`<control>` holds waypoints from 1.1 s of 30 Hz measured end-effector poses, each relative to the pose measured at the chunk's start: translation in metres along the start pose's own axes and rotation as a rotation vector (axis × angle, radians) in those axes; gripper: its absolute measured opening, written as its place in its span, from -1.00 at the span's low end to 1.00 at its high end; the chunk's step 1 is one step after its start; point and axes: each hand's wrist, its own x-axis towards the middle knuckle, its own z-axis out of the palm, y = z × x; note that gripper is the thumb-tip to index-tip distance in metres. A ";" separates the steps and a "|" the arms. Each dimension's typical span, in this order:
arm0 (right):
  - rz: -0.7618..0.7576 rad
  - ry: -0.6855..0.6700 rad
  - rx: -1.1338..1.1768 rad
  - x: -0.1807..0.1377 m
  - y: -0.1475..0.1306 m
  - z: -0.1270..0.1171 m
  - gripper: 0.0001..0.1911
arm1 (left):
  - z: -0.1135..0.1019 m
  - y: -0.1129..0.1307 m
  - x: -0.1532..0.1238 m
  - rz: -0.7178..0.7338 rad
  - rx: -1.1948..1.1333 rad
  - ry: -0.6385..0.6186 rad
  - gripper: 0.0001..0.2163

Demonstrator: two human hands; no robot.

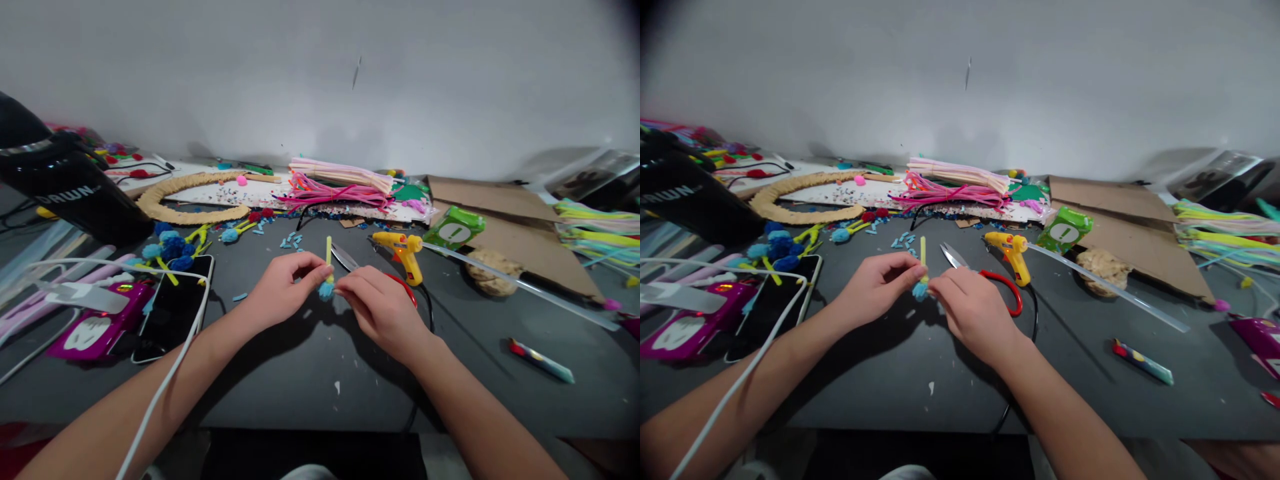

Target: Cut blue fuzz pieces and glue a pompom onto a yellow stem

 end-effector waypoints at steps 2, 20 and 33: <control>0.011 0.028 0.040 -0.001 0.000 -0.001 -0.85 | -0.002 -0.001 0.001 -0.018 -0.043 0.011 -0.73; -0.013 0.144 0.099 -0.003 0.000 -0.001 -0.65 | -0.007 -0.001 0.001 -0.036 -0.148 0.059 -0.73; 0.019 0.117 0.145 -0.005 0.001 0.002 -0.67 | -0.008 0.001 0.001 -0.050 -0.146 0.059 -0.71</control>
